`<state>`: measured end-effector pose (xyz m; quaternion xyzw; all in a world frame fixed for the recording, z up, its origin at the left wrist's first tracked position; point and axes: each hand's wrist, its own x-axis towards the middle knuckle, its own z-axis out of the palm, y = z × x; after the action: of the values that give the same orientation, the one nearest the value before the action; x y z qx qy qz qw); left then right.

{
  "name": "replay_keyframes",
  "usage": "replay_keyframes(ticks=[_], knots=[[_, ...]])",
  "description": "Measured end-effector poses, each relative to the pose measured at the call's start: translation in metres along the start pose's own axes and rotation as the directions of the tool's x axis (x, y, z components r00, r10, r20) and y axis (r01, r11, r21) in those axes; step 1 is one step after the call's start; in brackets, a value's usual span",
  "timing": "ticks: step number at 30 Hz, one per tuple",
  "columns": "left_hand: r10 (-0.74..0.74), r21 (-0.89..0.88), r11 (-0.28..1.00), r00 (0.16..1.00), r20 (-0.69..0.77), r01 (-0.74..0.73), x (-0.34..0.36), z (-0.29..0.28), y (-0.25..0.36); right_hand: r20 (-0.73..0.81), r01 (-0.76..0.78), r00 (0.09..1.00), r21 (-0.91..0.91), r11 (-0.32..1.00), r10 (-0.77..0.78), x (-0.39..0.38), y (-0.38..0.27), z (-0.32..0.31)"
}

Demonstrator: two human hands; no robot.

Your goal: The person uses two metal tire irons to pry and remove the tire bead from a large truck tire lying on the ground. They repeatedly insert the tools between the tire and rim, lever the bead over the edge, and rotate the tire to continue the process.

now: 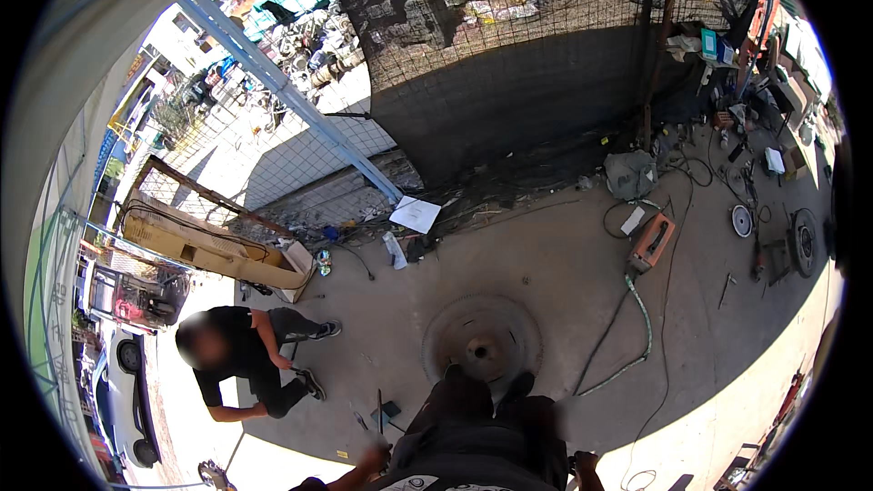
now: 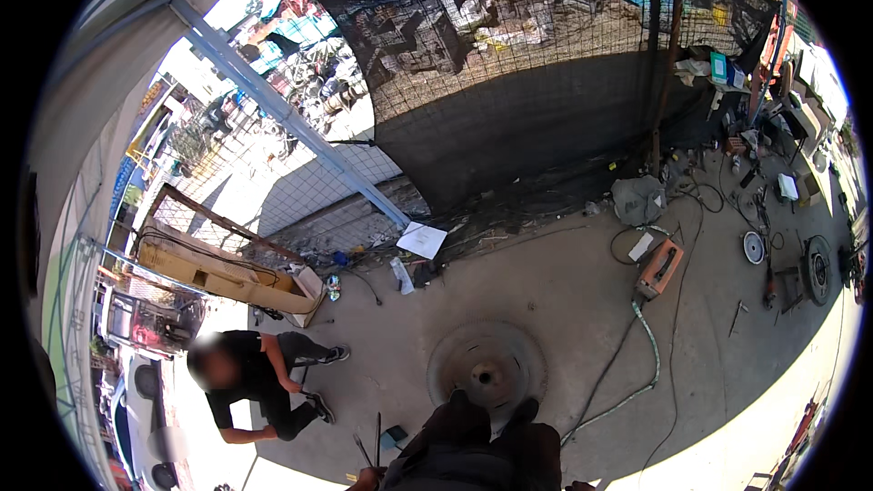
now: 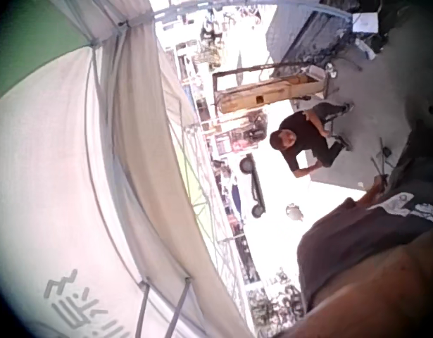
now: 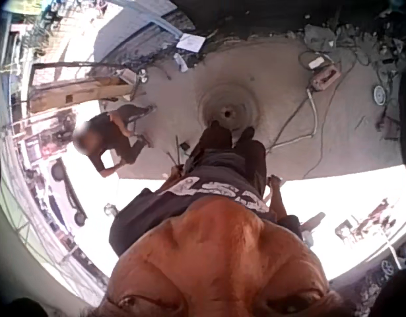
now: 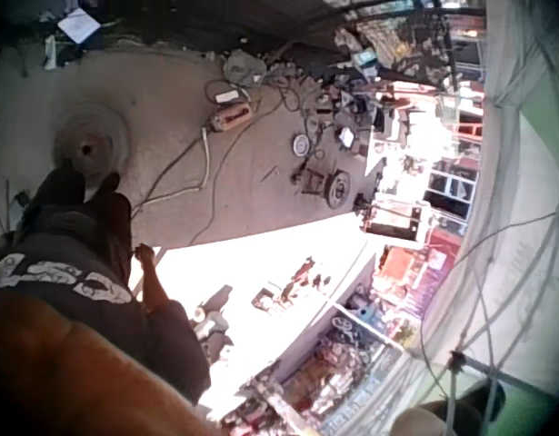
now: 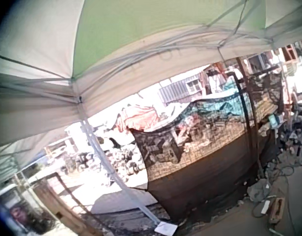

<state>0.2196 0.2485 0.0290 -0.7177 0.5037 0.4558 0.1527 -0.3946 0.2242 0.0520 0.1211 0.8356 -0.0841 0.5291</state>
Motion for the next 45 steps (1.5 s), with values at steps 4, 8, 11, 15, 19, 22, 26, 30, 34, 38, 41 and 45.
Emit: replay_keyframes(ticks=[4,8,11,15,19,22,26,30,34,38,41,45], knots=[[0.169,0.017,0.985,0.952,-0.257,-0.171,0.034,0.063,-0.003,0.199,0.202,0.948,0.232,0.951,-0.25,-0.093,-0.077,-0.014],[0.091,-0.13,0.984,0.974,-0.209,-0.119,0.057,0.04,0.008,0.216,0.322,0.913,0.143,0.936,-0.346,-0.083,-0.094,0.013],[0.078,-0.26,0.957,0.976,-0.203,-0.131,0.042,0.02,-0.024,0.219,0.406,0.893,-0.01,0.914,-0.394,-0.061,-0.061,0.045],[-0.091,-0.432,0.901,0.993,-0.079,0.048,0.05,0.022,-0.034,0.347,0.732,0.68,-0.369,0.573,-0.645,0.037,0.015,0.047],[-0.047,-0.42,0.907,0.998,-0.029,0.03,0.021,-0.049,-0.065,0.344,0.653,0.757,-0.379,0.656,-0.555,0.057,0.067,0.095],[-0.2,-0.781,0.588,0.973,0.112,0.211,0.096,-0.115,-0.075,0.196,0.34,0.921,0.012,0.94,-0.336,0.029,0.051,0.152],[-0.368,-0.88,0.142,0.85,0.377,0.452,0.097,-0.208,-0.09,0.203,0.118,0.964,0.242,0.963,-0.169,0.002,0.077,0.181],[-0.419,-0.819,-0.014,0.74,0.526,0.574,0.163,-0.31,-0.077,0.157,0.402,0.91,-0.111,0.909,-0.383,-0.073,-0.009,0.259],[-0.442,-0.817,-0.023,0.727,0.526,0.577,0.167,-0.306,-0.055,0.126,0.344,0.938,-0.252,0.905,-0.322,-0.102,-0.075,0.276],[-0.483,-0.828,-0.052,0.712,0.51,0.558,0.148,-0.276,-0.044,0.071,0.065,0.995,0.038,0.997,-0.068,-0.145,-0.123,0.277],[-0.486,-0.697,0.041,0.624,0.612,0.716,0.1,-0.292,-0.016,0.056,0.015,0.998,0.013,1.0,-0.016,-0.182,-0.136,0.249],[-0.484,-0.797,-0.022,0.691,0.536,0.603,0.121,-0.245,-0.031,0.096,0.009,0.995,0.005,1.0,-0.01,-0.128,-0.143,0.243]])
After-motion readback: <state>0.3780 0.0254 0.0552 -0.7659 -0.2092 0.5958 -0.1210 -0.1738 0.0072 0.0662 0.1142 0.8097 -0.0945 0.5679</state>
